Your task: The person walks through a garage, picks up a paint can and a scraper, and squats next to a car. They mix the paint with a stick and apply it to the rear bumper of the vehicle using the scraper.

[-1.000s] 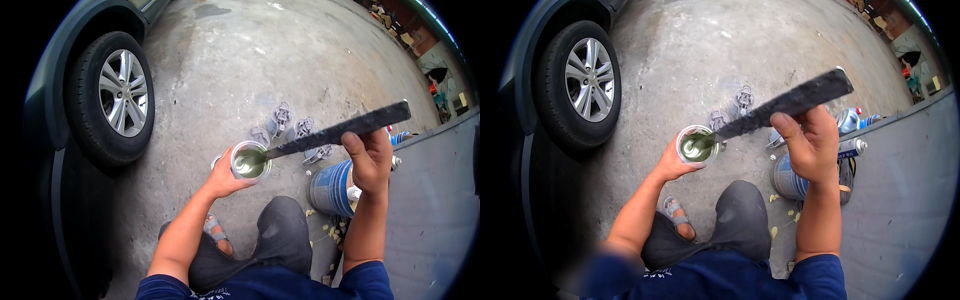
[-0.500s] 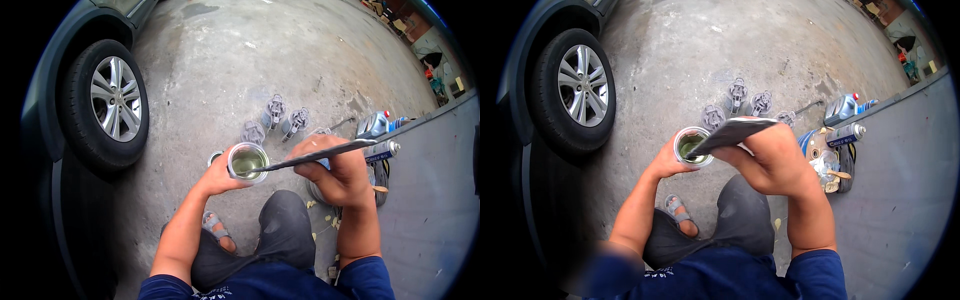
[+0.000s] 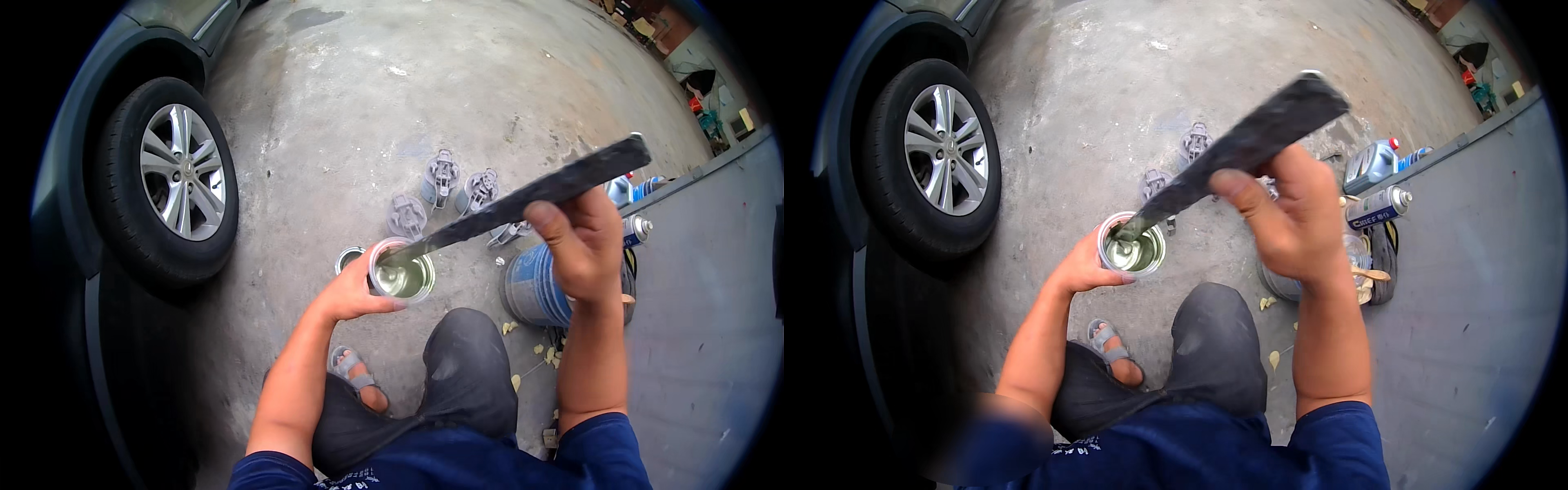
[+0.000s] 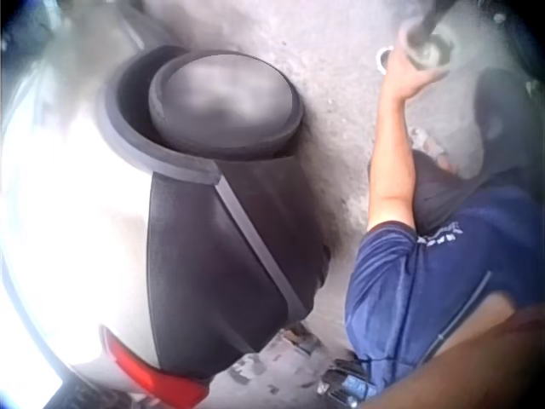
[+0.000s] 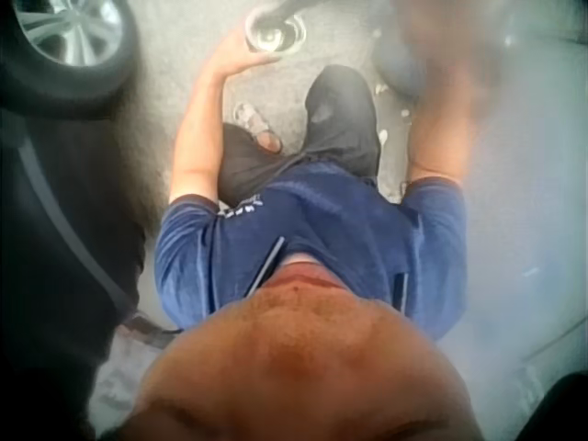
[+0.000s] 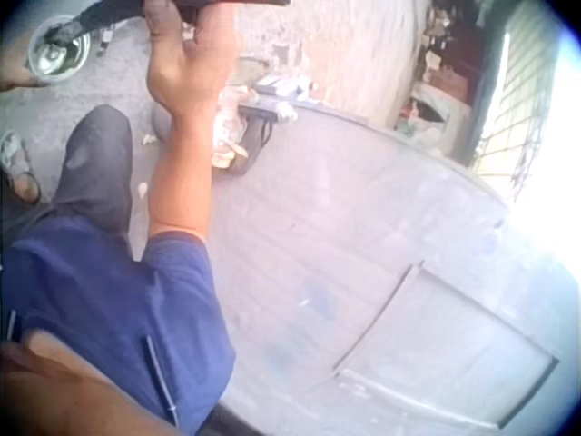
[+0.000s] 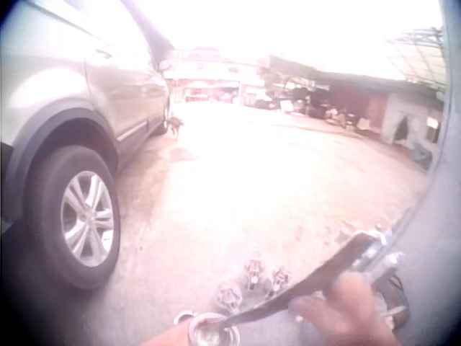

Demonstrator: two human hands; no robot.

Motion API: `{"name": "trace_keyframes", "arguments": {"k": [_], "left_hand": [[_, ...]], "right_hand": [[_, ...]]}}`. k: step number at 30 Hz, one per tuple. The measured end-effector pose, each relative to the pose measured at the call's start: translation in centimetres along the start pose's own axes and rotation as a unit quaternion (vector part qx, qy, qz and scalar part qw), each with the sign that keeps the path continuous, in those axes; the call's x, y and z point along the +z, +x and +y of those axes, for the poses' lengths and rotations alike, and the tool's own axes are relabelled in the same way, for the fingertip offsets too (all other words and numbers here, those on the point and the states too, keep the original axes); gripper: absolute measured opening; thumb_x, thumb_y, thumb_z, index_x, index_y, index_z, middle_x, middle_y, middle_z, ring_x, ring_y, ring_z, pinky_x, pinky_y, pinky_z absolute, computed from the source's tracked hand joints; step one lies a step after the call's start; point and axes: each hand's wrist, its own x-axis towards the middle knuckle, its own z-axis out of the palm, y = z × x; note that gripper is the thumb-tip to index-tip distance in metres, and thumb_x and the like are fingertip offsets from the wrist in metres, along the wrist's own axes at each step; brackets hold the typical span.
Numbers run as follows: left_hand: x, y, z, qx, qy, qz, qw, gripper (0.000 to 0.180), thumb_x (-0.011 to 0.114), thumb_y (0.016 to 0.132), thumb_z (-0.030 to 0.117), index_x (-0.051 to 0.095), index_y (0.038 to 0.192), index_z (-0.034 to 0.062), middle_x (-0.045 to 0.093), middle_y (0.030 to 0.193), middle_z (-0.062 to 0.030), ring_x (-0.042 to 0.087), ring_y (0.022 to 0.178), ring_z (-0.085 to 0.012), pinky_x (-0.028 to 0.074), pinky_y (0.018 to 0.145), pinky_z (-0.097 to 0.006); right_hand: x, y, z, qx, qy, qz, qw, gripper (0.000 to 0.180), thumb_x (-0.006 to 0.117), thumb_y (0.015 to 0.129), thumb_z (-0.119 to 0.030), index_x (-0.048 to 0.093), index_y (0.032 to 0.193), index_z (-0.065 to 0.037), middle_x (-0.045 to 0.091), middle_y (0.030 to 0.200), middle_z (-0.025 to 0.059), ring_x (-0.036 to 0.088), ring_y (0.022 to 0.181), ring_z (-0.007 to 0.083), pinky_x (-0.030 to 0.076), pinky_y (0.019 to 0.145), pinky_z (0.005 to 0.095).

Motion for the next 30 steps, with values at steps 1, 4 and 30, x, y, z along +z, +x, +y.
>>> {"name": "trace_keyframes", "arguments": {"k": [1,4,30], "left_hand": [[0.3,0.1,0.1,0.003,-0.005,0.01,1.0,0.09,0.084,0.057,0.02,0.042,0.134,0.003,0.054,0.127,-0.0088,0.05,0.12,-0.0203,0.037,0.103,-0.036],[0.2,-0.3,-0.2,0.017,0.016,0.044,0.999,0.092,0.086,0.056,0.019,0.04,0.133,0.0021,0.054,0.126,-0.0096,0.051,0.119,-0.0204,0.037,0.103,-0.036],[0.2,-0.9,-0.5,0.193,0.151,0.354,0.903,0.076,0.083,0.066,0.014,0.041,0.129,0.0039,0.053,0.121,-0.0129,0.053,0.113,-0.0265,0.041,0.098,-0.038]], "right_hand": [[1.3,0.5,-0.7,-0.083,-0.052,-0.071,0.993,0.012,0.067,0.082,-0.003,0.063,0.093,0.0,0.066,0.086,0.0096,0.063,0.075,0.0197,0.049,0.067,0.0304],[1.6,-0.4,-0.8,-0.162,-0.04,-0.17,0.971,0.017,0.069,0.079,-0.004,0.065,0.095,-0.001,0.066,0.084,0.0126,0.065,0.075,0.0261,0.05,0.067,0.0327],[4.1,0.9,3.5,0.114,0.184,0.194,0.957,0.015,0.058,0.093,-0.014,0.052,0.099,-0.001,0.062,0.082,0.0074,0.062,0.065,0.0145,0.051,0.057,0.0256]]}}
